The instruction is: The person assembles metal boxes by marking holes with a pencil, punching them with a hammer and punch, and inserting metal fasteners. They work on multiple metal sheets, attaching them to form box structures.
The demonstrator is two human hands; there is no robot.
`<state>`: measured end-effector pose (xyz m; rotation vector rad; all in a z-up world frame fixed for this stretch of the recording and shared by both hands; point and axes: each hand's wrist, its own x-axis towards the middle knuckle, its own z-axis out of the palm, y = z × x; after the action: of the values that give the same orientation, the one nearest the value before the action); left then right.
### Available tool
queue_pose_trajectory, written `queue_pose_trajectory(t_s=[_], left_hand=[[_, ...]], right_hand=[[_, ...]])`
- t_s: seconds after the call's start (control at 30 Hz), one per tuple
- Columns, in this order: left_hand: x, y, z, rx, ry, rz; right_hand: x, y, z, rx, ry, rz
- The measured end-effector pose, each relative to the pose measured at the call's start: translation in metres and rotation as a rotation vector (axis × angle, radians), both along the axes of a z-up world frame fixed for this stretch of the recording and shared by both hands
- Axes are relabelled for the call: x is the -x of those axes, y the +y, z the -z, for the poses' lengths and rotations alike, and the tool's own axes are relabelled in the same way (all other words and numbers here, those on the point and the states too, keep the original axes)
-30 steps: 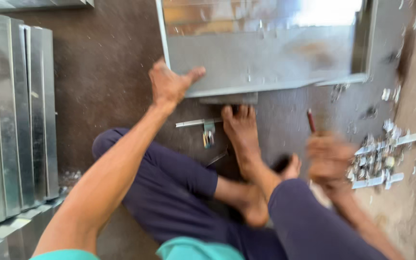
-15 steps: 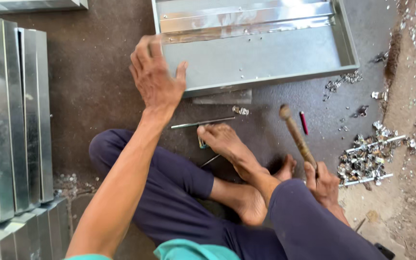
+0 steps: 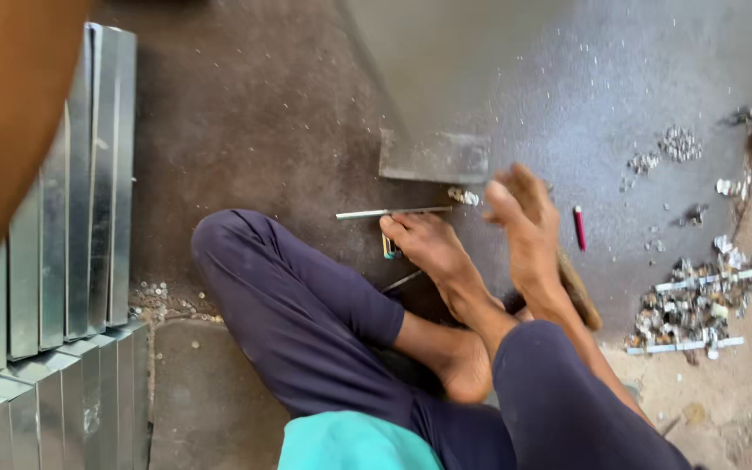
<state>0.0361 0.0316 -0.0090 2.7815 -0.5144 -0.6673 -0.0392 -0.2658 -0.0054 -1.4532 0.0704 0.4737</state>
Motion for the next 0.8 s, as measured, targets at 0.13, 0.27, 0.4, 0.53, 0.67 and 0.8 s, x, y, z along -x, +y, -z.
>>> queue_pose_trajectory(t_s=[0.13, 0.27, 0.4, 0.53, 0.67, 0.8], left_hand=[[-0.041, 0.042, 0.016, 0.352, 0.153, -0.423], [-0.022, 0.048, 0.021, 0.919, 0.077, -0.899], [0.098, -0.009, 0.016, 0.812, -0.506, -1.044], [0.185, -0.072, 0.057, 0.653, -0.415, -0.543], [0.179, -0.103, 0.086, 0.453, -0.543, -0.465], [0.162, -0.107, 0.085, 0.382, -0.597, -0.460]], right_hand=[[0.001, -0.016, -0.023, -0.293, 0.184, 0.083], [-0.006, -0.041, -0.053, -0.322, 0.192, 0.212], [-0.020, -0.044, -0.071, -0.327, 0.170, 0.267], [-0.034, -0.057, -0.065, -0.195, 0.171, 0.325], [-0.043, -0.071, -0.051, -0.203, 0.218, 0.268], [-0.031, -0.060, -0.042, -0.232, 0.311, 0.307]])
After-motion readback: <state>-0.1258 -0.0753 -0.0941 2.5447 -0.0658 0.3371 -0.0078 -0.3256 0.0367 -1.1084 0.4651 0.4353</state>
